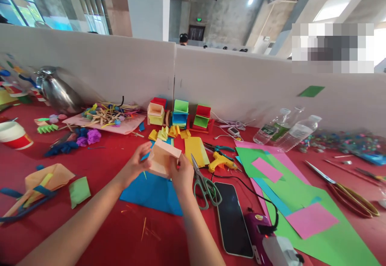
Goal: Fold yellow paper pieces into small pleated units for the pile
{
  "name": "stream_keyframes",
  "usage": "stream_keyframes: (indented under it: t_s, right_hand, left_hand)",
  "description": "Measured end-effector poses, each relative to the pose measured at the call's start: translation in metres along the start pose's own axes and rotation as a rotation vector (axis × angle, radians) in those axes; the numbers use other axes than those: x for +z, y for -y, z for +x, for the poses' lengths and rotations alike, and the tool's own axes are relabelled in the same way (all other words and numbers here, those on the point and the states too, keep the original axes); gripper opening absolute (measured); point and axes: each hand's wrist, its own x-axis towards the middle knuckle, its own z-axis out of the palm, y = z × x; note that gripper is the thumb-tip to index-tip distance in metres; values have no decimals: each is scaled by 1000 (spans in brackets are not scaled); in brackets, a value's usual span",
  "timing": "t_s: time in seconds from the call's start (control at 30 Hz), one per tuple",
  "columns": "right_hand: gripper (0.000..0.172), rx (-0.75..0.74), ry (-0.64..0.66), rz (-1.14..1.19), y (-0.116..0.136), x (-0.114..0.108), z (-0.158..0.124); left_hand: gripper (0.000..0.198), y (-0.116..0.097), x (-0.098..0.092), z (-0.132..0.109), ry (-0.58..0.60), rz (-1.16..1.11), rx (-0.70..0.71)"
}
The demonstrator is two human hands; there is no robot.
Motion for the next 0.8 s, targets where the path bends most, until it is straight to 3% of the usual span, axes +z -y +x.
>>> stream_keyframes:
  t_s: [0.07, 0.13, 0.27, 0.37, 0.5, 0.8]
  right_hand:
    - [16, -146, -77, -126, -5, -5, -5]
    - [21, -290, -80, -193, -7, -8, -10]
    - [43, -407, -31, -146, -6, -10, -18]
    - [53, -411, -22, -103, -6, -7, -19]
    - [70, -327, 93, -28, -13, 0, -20]
    - [65, -238, 92, 34, -15, -2, -22]
  left_hand:
    - [62, 6, 4, 1, 13, 258, 87]
    - [51, 12, 5, 2, 22, 424, 119]
    - [38, 18, 1, -3, -62, 389, 207]
    - [41, 18, -4, -8, -82, 277, 272]
    - [43, 19, -9, -10, -148, 192, 280]
    - [40, 19, -15, -11, -203, 349, 326]
